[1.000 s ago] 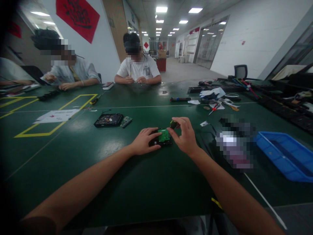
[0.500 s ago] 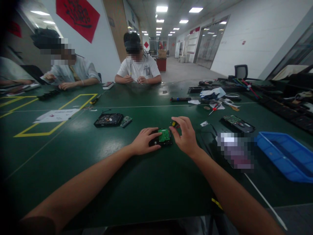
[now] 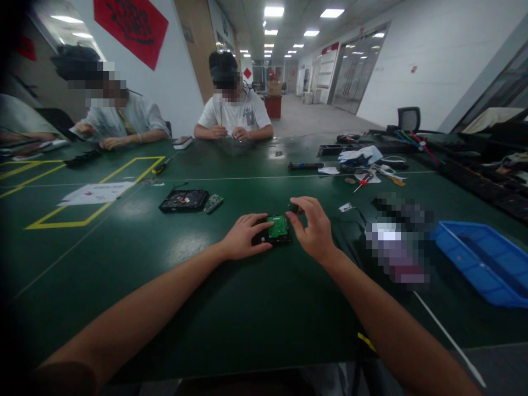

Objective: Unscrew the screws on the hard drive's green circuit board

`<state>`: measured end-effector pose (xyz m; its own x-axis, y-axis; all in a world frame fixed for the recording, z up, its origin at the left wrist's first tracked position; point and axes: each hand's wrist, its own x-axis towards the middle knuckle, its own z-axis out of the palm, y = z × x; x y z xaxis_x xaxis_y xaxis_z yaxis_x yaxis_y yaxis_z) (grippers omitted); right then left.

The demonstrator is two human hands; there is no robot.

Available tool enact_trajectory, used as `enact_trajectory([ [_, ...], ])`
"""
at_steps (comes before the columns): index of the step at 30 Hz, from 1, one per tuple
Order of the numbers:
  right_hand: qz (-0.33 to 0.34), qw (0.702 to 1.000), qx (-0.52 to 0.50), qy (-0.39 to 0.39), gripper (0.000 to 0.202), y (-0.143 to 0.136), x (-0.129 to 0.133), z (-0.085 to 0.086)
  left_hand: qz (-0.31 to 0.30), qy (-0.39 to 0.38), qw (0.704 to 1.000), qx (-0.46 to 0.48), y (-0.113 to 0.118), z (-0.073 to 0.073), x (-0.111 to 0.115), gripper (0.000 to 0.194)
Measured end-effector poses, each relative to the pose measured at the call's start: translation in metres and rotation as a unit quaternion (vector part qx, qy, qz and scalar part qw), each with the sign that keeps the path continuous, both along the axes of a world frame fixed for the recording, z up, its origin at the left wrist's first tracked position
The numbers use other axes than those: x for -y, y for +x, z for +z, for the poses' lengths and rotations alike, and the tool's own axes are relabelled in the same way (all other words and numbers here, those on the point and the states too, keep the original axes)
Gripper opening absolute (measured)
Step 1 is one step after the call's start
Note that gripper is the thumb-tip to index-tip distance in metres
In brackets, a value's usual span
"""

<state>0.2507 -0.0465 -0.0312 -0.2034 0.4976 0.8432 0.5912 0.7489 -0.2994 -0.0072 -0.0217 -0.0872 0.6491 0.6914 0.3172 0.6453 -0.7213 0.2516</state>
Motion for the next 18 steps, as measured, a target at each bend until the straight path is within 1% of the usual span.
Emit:
enact_trajectory([
  [4, 0.022, 0.998, -0.005, -0.052, 0.047, 0.0001, -0.0004, -0.0043, 0.001, 0.002, 1.0, 0.001, -0.0002, -0.0003, 0.0004, 0.072],
  [6, 0.026, 0.998, -0.005, -0.064, 0.052, 0.0001, -0.0002, -0.0048, 0.0, 0.002, 1.0, 0.002, -0.0002, -0.0005, 0.0003, 0.072],
  [12, -0.023, 1.0, 0.014, -0.006, 0.046, -0.0006, 0.0005, 0.0017, -0.003, -0.001, 1.0, 0.007, -0.0001, -0.002, -0.0012, 0.073],
  [18, -0.028, 0.999, 0.011, 0.011, 0.045, -0.0001, -0.0008, 0.0017, 0.0, -0.001, 1.0, 0.002, -0.0001, -0.0003, -0.0003, 0.073],
])
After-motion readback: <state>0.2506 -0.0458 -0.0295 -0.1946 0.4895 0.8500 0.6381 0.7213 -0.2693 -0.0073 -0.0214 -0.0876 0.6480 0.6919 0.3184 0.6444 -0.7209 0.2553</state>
